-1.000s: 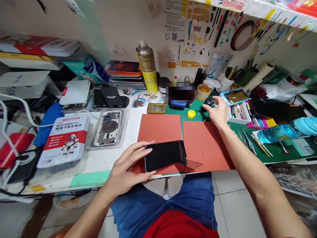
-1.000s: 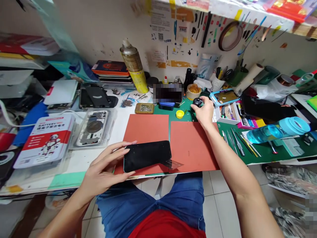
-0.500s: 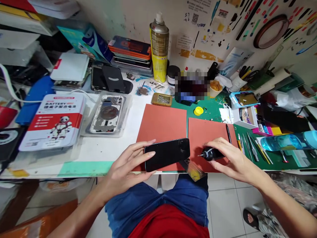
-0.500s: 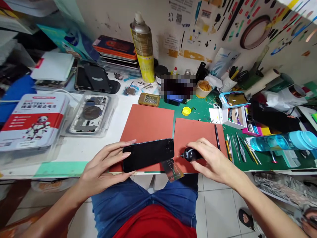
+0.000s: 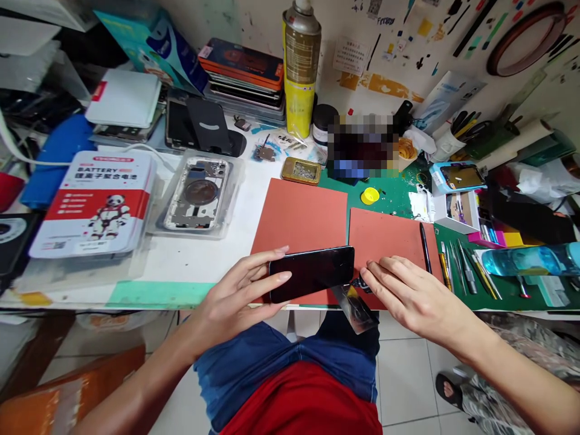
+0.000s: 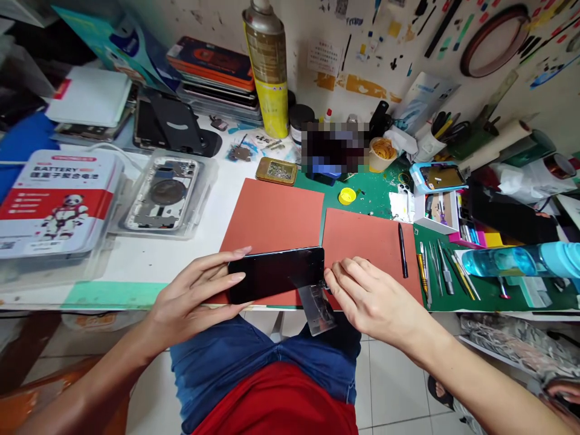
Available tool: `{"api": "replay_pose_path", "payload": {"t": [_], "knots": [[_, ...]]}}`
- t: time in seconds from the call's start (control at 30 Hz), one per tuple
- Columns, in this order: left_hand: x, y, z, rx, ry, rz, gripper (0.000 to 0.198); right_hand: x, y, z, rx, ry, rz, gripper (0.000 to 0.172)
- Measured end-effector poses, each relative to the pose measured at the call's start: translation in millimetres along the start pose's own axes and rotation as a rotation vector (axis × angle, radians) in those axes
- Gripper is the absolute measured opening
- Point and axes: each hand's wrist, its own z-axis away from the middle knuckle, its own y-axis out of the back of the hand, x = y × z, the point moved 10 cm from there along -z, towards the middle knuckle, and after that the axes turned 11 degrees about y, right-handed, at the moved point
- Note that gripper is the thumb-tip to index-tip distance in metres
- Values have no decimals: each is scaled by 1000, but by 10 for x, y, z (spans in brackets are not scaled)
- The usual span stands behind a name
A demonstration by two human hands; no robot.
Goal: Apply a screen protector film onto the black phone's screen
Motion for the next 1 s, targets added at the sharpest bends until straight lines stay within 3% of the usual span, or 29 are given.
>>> {"api": "replay_pose_path", "payload": {"t": [0.27, 0.57, 0.67, 0.8, 0.9, 1.0], "knots": [[14, -1, -3, 8, -7, 16, 85, -107, 15, -59, -16, 46, 83, 36], [4, -1, 3, 9, 1, 5, 82, 6, -29, 68, -1, -76, -80, 57], [10, 7, -2, 12, -5, -6, 81, 278, -17, 290, 76, -256, -226, 55], [24, 37, -23, 38, -8, -21, 79, 986, 0, 828, 335, -707, -419, 45], [36, 55, -41, 56, -6, -37, 78, 1559, -92, 1261, 601, -1018, -442, 54], [54, 54, -45, 56, -14, -41, 79, 2028, -349, 1401, 726, -1108, -367, 66]]}}
